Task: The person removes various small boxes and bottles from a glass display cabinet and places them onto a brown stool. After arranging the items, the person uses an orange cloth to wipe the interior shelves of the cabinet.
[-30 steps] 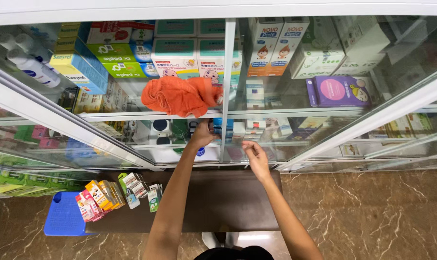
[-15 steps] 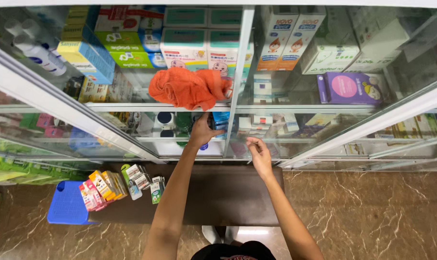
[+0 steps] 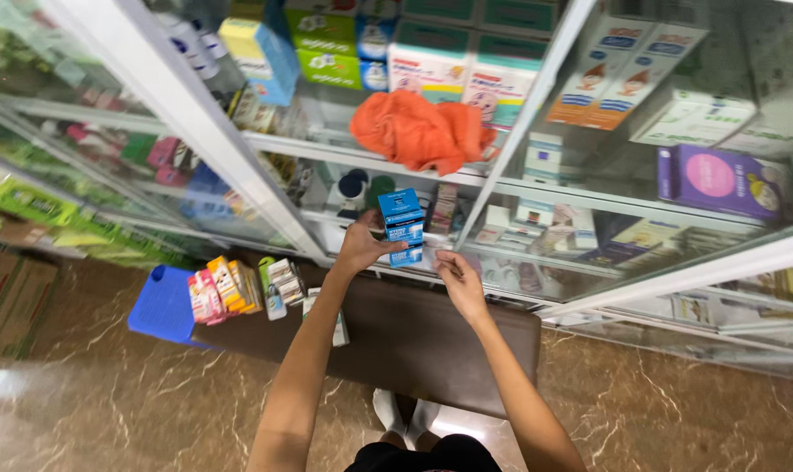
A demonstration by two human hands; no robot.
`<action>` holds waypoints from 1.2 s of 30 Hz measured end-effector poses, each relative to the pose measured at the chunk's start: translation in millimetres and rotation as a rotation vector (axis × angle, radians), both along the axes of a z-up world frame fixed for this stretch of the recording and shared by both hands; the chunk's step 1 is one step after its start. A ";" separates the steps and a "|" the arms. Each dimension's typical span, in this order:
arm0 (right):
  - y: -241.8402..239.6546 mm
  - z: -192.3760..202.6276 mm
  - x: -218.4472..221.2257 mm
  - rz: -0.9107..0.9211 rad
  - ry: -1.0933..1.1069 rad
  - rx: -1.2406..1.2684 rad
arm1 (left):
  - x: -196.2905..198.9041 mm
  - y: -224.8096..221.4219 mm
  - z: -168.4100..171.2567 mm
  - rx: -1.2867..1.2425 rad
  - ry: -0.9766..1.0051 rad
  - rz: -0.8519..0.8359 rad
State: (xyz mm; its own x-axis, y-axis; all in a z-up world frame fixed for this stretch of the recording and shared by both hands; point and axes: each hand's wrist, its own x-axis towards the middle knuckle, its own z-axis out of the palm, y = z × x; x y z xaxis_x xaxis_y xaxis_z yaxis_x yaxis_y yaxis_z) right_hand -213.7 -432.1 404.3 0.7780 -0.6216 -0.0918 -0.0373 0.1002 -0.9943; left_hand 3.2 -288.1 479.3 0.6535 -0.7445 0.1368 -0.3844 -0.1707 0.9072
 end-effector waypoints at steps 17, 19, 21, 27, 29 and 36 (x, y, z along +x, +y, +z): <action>79.8 51.4 42.2 0.543 0.157 0.193 | -29.3 126.7 7.0 0.228 0.381 -0.037; 86.2 45.0 45.8 0.575 0.165 0.202 | -27.5 137.3 2.0 0.262 0.359 -0.040; 92.4 36.9 48.4 0.586 0.266 0.167 | -24.1 146.2 -6.3 0.284 0.368 -0.044; 109.3 10.8 65.4 0.620 0.299 0.189 | -10.3 169.8 -47.7 0.232 0.500 -0.070; 113.8 -0.5 74.1 0.646 0.295 0.202 | -3.0 176.2 -68.4 0.201 0.562 -0.067; 111.6 -80.8 104.1 0.660 0.375 0.157 | 18.7 176.5 -168.6 0.270 0.548 -0.094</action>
State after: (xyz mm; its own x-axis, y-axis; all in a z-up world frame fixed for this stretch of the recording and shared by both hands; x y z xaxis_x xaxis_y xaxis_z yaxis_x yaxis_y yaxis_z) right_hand -109.6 -320.5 323.6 0.8821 0.0022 -0.4711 -0.4698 0.0787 -0.8793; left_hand 21.9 -111.6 310.7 0.5053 -0.7639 -0.4015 0.1010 -0.4097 0.9066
